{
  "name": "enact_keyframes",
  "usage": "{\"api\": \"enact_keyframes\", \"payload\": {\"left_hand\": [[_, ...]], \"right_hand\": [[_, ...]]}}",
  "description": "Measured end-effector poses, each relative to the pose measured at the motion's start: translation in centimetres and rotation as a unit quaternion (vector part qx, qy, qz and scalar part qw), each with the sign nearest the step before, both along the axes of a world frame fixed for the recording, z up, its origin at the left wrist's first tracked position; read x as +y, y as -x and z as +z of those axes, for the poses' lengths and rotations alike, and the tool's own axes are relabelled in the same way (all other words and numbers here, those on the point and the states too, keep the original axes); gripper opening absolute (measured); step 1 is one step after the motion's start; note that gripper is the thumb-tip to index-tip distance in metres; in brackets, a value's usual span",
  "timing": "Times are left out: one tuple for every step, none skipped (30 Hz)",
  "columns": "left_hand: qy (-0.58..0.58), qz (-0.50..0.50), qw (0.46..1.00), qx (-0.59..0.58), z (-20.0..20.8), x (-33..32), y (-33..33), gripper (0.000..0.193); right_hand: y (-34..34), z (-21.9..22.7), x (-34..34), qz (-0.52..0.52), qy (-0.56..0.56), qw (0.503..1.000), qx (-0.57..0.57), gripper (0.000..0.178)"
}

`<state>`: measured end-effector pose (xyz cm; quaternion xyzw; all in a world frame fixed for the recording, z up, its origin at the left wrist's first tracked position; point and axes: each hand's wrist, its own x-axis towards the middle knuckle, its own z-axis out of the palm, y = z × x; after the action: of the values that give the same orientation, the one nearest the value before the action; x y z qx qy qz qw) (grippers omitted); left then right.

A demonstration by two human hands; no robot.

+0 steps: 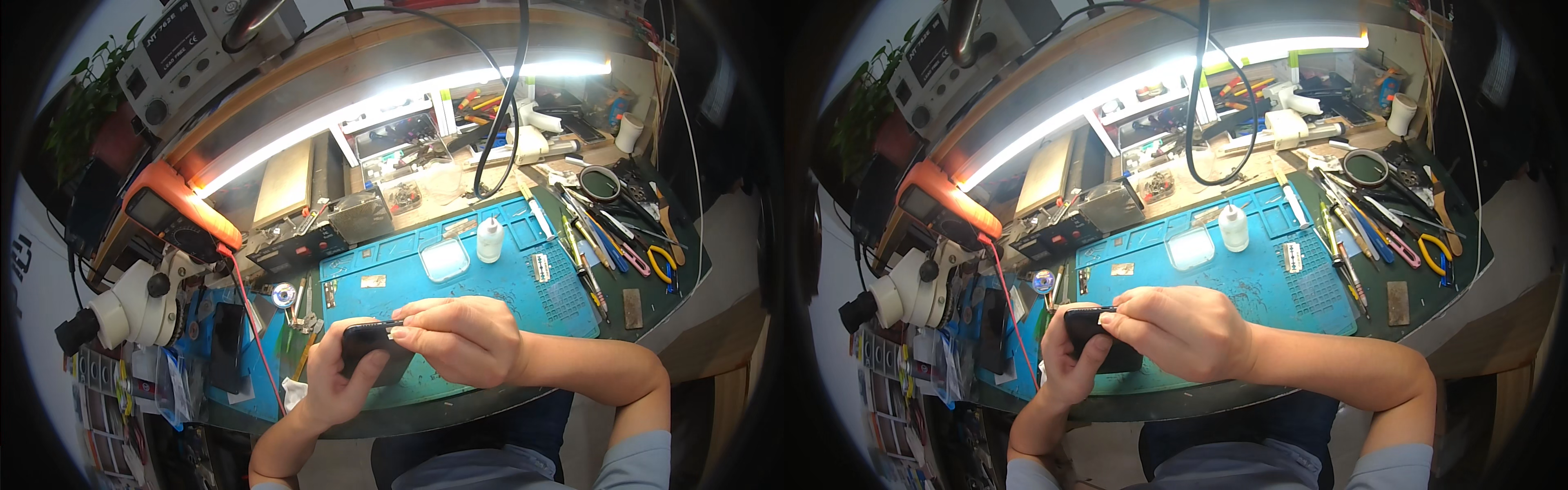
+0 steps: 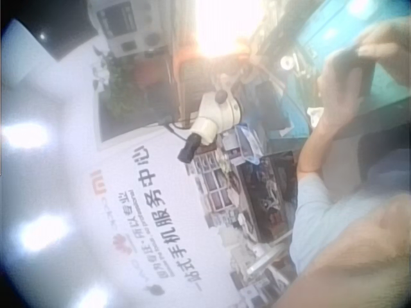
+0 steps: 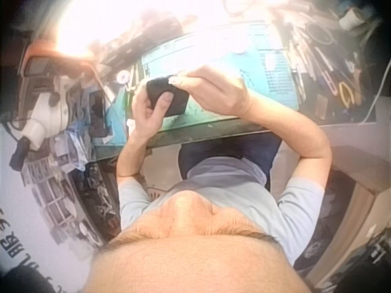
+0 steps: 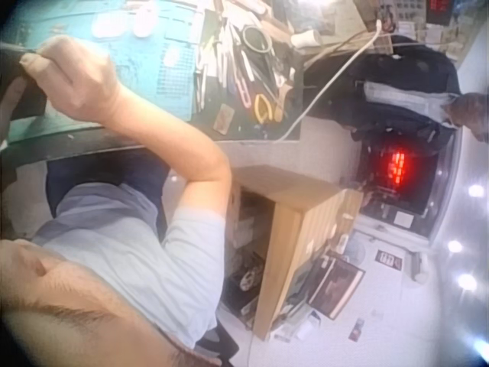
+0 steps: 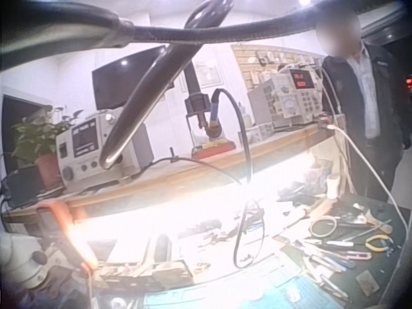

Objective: The person applies adhesive to the edges of a smartphone and presses the frame to seal it. They then open the device, lift the screen assembly, and use a tool to disconnect internal ribbon cables.

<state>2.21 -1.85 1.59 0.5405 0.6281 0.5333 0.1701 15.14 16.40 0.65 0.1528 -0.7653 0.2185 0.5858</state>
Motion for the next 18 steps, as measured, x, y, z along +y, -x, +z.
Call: {"api": "enact_keyframes", "payload": {"left_hand": [[-0.003,0.001,1.000,0.002,-0.02,0.00,0.00,0.031],[-0.006,0.001,1.000,0.005,-0.09,0.02,0.02,0.031],[-0.009,0.002,1.000,0.008,-0.10,0.04,0.02,0.030],[-0.014,0.002,1.000,0.018,-0.10,0.10,0.01,0.031],[-0.020,0.002,0.999,0.029,-0.09,0.17,0.02,0.031],[-0.026,0.002,0.999,0.039,-0.13,0.25,0.04,0.031],[-0.023,0.001,0.999,0.032,-0.16,0.23,0.04,0.031],[-0.021,0.001,0.999,0.025,-0.20,0.17,0.03,0.031],[-0.018,0.001,1.000,0.018,-0.23,0.12,0.03,0.031],[-0.017,0.000,1.000,0.015,-0.22,0.11,0.02,0.031],[-0.016,0.000,1.000,0.013,-0.20,0.10,0.01,0.031],[-0.014,-0.001,1.000,0.010,-0.18,0.09,-0.01,0.031],[-0.016,-0.002,1.000,0.015,-0.16,0.10,0.01,0.031],[-0.018,-0.003,1.000,0.021,-0.14,0.13,0.03,0.031],[-0.020,-0.004,0.999,0.026,-0.16,0.17,0.07,0.030],[-0.022,-0.005,0.999,0.030,-0.20,0.23,0.09,0.030],[-0.025,-0.005,0.999,0.034,-0.25,0.29,0.11,0.030],[-0.027,-0.006,0.999,0.039,-0.26,0.33,0.12,0.030]], "right_hand": [[-0.01,0.07,-0.02,0.001,0.006,1.000,-0.003,0.018],[-0.01,0.13,-0.02,0.001,0.011,1.000,-0.005,0.018],[-0.03,0.21,-0.05,0.001,0.014,1.000,-0.004,0.017],[-0.02,0.28,-0.09,0.001,0.016,1.000,-0.003,0.016],[-0.02,0.35,-0.13,0.001,0.019,1.000,-0.002,0.016],[-0.03,0.36,-0.14,0.002,0.022,1.000,-0.003,0.015],[-0.05,0.38,-0.16,0.002,0.025,1.000,-0.004,0.015],[-0.07,0.39,-0.18,0.003,0.028,1.000,-0.004,0.014],[-0.08,0.39,-0.17,0.003,0.029,1.000,-0.005,0.014],[-0.09,0.38,-0.17,0.004,0.029,1.000,-0.006,0.014],[-0.09,0.38,-0.16,0.004,0.030,1.000,-0.007,0.014],[-0.10,0.37,-0.17,0.004,0.030,1.000,-0.006,0.014],[-0.10,0.36,-0.18,0.004,0.031,0.999,-0.006,0.014],[-0.10,0.36,-0.19,0.004,0.032,0.999,-0.006,0.014],[-0.09,0.34,-0.17,0.003,0.032,0.999,-0.005,0.015],[-0.08,0.33,-0.15,0.003,0.032,0.999,-0.005,0.015],[-0.08,0.32,-0.14,0.002,0.032,0.999,-0.004,0.015],[-0.11,0.34,-0.14,0.001,0.032,0.999,-0.006,0.015]]}}
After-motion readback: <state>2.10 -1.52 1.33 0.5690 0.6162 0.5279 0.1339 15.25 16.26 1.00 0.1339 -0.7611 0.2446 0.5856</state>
